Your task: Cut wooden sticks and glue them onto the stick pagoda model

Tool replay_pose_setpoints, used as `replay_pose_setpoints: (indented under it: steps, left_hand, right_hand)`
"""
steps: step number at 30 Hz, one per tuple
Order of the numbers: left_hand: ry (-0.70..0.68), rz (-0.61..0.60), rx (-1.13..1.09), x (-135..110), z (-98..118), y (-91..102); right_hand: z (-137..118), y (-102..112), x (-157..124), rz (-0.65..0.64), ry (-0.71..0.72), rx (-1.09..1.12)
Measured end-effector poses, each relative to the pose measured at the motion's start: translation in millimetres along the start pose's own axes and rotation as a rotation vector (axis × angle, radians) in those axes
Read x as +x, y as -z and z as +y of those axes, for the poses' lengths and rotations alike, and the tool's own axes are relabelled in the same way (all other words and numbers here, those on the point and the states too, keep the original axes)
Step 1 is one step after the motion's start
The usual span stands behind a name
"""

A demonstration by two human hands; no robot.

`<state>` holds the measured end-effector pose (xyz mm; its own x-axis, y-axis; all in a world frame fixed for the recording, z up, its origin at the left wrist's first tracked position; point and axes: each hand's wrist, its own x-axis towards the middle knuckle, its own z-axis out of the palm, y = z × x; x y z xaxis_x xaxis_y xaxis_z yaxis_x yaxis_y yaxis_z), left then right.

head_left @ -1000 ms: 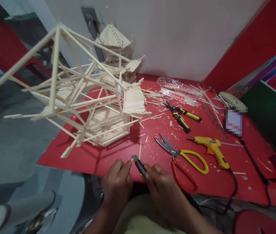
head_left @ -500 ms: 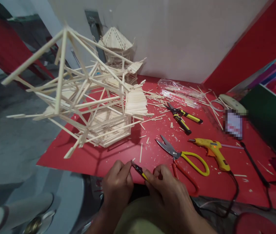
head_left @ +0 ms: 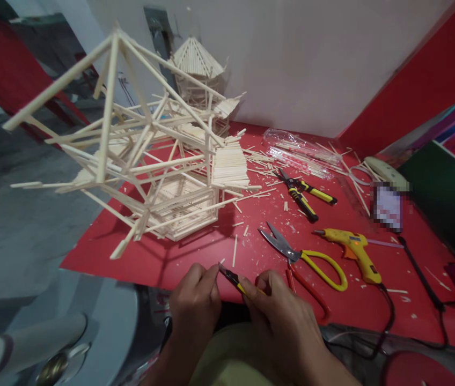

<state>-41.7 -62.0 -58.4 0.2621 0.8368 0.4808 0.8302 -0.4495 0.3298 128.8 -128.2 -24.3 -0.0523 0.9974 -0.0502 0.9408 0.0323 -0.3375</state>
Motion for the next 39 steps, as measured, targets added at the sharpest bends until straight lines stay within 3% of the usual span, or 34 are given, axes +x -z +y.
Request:
replay_pose_setpoints:
  steps: [6,12,16,27,33,39]
  left_hand:
    - [0.009,-0.044,-0.006,-5.3,-2.6,-2.4]
    - [0.018,-0.117,-0.019,-6.6,-4.6,-0.2]
    - [0.014,-0.142,-0.004,-4.6,-2.4,0.9]
    - [0.045,-0.067,-0.017,-5.5,0.8,-2.2]
    - [0.070,0.018,0.030,-2.3,3.0,-5.0]
    - [0.055,-0.066,0.062,-1.4,4.7,-1.0]
  right_hand:
    - [-1.3,2.8,-1.6,-0.006,-0.017,-0.042]
    - [1.2,2.8,0.0,-0.056,-0.010,0.066]
    - [-0.4,2.4,4.7,-0.072,0.002,-0.009]
    - [-1.1,0.4,5.7,-0.026,0.026,-0.087]
    - [7.6,4.7,4.1,-0.042,-0.050,0.259]
    - [5.3,1.2,10.2,-0.038,-0.099,0.452]
